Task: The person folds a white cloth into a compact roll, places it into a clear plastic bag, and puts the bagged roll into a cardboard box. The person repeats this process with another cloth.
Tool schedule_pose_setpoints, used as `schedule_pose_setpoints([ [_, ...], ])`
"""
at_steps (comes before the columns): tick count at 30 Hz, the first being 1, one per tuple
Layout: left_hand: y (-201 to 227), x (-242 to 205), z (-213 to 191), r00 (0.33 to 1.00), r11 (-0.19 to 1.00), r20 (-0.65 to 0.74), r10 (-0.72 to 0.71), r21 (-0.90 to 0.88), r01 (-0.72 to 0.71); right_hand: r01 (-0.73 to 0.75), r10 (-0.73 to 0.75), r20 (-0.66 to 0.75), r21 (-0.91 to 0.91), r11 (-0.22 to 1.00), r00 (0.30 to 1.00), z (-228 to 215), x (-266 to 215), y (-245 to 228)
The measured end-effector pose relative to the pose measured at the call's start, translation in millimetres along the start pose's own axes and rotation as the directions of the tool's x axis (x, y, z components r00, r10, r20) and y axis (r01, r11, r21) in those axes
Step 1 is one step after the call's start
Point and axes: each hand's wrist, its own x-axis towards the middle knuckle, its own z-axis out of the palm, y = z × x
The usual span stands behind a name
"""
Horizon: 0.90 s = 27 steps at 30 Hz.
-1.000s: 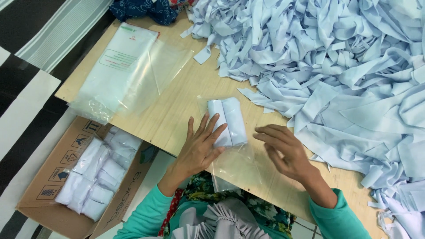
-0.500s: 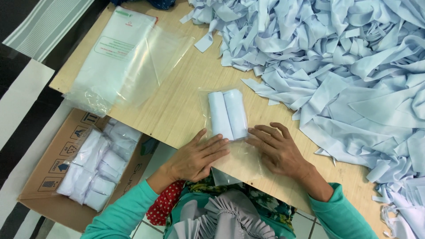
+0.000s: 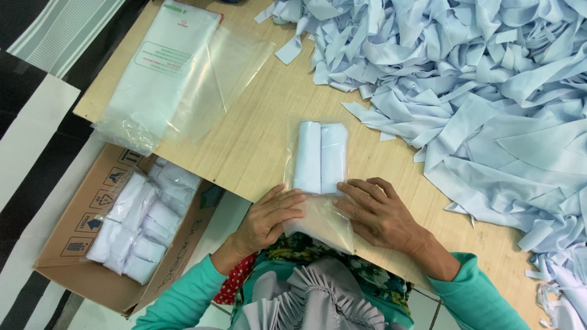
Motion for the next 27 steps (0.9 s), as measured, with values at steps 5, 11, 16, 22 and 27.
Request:
schedule_pose_setpoints([
  [5, 22.1, 5.7, 12.6, 0.983, 0.965, -0.148, -0.108, -0.253, 0.068, 0.016, -0.018, -0.112, -0.018, 1.0, 0.994, 9.5, 2.5, -17.0],
  [11, 26.2, 4.5, 16.8, 0.994, 0.999, -0.106, 0.012, 0.036, -0.008, 0.013, 0.042, -0.192, 0.274, 0.962, 0.98, -2.6, 14.8, -21.7],
  [16, 26.8, 7.4, 17.1, 0.993, 0.994, -0.109, 0.052, 0.105, -0.04, 0.016, 0.053, -0.16, 0.402, 0.915, 0.986, -10.5, 19.1, -21.0],
  [22, 28.7, 10.0, 17.5, 0.989, 0.995, -0.143, 0.026, 0.104, -0.011, -0.032, 0.104, -0.121, 0.492, 0.87, 0.987, -5.5, 10.3, -14.6],
  [27, 31.9, 12.0, 20.4, 0.987, 0.999, -0.157, -0.026, -0.027, 0.022, -0.002, 0.1, -0.148, 0.55, 0.835, 0.984, -11.1, 15.1, -16.2],
])
